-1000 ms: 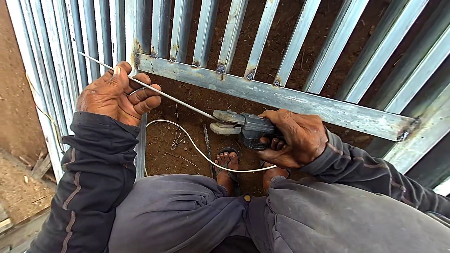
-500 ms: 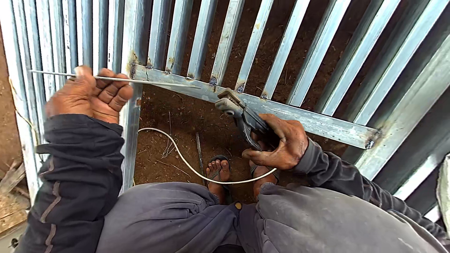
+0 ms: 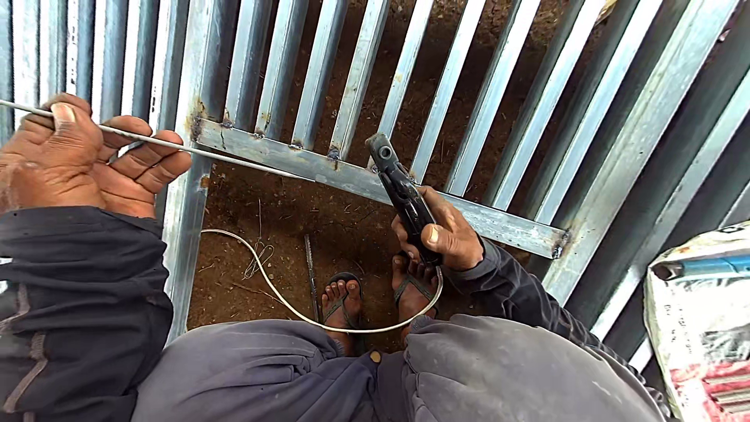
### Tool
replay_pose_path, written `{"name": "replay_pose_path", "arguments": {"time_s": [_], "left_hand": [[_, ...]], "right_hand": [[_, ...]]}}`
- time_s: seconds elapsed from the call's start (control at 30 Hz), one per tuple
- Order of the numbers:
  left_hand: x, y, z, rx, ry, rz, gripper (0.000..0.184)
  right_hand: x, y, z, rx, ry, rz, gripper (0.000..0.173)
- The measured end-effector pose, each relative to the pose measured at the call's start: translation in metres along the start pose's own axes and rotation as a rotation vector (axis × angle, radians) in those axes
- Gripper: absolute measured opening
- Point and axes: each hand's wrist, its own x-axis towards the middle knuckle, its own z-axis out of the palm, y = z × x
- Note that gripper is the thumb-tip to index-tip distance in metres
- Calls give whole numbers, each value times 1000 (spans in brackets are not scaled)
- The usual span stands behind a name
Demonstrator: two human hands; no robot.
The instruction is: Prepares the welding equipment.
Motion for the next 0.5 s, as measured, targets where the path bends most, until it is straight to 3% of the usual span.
{"name": "replay_pose_path", "arguments": {"time_s": [0.1,0.27,0.4,0.5], "left_hand": [[-7,1,9,27,-31,-12,16],[-15,4,21,58,-118,-20,19],[-15,8,20,62,-161,9,21],[-15,9,19,64,-158,20,22]], "right_hand": [[1,-15,3,-132,35,-13,81],[3,-36,13,-72,115,36,61],[8,-42,12,205,100,223,42],[11,-36,2,451,-33,200,35]]}}
